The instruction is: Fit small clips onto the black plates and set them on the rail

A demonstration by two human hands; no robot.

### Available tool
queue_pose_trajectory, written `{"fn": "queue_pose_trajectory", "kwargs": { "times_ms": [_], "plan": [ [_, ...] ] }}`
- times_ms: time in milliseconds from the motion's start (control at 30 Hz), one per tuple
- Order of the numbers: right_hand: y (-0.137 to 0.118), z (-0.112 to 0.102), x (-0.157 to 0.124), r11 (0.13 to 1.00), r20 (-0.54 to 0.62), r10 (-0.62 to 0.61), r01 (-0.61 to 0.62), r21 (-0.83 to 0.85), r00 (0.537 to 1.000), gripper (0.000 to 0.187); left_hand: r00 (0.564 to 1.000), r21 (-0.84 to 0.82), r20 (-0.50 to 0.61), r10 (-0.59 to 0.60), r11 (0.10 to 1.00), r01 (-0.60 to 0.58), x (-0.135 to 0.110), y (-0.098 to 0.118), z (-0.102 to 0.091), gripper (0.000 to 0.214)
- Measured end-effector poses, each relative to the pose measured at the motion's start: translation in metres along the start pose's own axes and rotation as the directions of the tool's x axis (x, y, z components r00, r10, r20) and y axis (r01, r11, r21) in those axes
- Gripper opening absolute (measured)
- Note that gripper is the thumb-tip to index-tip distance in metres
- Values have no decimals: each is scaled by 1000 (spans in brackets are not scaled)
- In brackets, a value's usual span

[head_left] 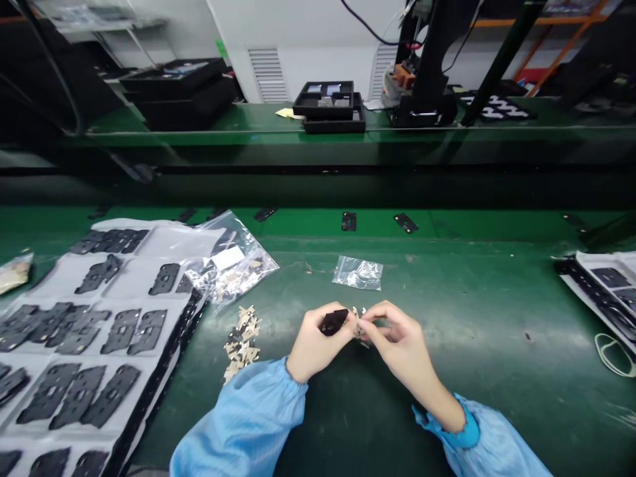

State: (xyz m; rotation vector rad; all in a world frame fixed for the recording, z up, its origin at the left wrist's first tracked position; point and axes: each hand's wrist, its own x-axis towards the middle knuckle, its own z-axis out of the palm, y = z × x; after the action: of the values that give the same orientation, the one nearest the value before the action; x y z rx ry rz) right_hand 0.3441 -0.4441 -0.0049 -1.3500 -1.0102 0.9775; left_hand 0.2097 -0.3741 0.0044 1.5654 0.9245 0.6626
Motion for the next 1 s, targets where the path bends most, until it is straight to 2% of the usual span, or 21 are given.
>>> {"fn": "queue_pose_trajectory", "kwargs": {
  "times_ms": [100,233,433,733,900,933,1000],
  "plan": [
    [0,0,-1,991,9,-66,67,-116,998,5,999,41,-37,39,998,-38,-1,-2,1,10],
    [-1,-1,-1,975,97,-101,118,-189,990,12,998,77,-39,56,996,-53,-2,-6,2,12],
    [0,-6,1,911,168,-175,224,-347,970,14,1000,41,-16,20,999,-20,-4,-9,3,11],
    [-2,-8,4,972,152,-40,74,-225,988,13,1000,27,-11,-14,1000,15,-2,-6,5,12],
    [8,-11,8,963,-10,-39,35,-267,999,11,997,-23,-53,-52,998,51,-1,-11,4,9],
    [11,-12,9,955,-15,-52,45,-294,999,11,995,-42,-59,-78,996,75,0,-13,3,8],
    [15,-14,11,924,78,-85,108,-367,993,17,990,-86,-52,-134,988,129,1,-16,2,4]
  ]
}}
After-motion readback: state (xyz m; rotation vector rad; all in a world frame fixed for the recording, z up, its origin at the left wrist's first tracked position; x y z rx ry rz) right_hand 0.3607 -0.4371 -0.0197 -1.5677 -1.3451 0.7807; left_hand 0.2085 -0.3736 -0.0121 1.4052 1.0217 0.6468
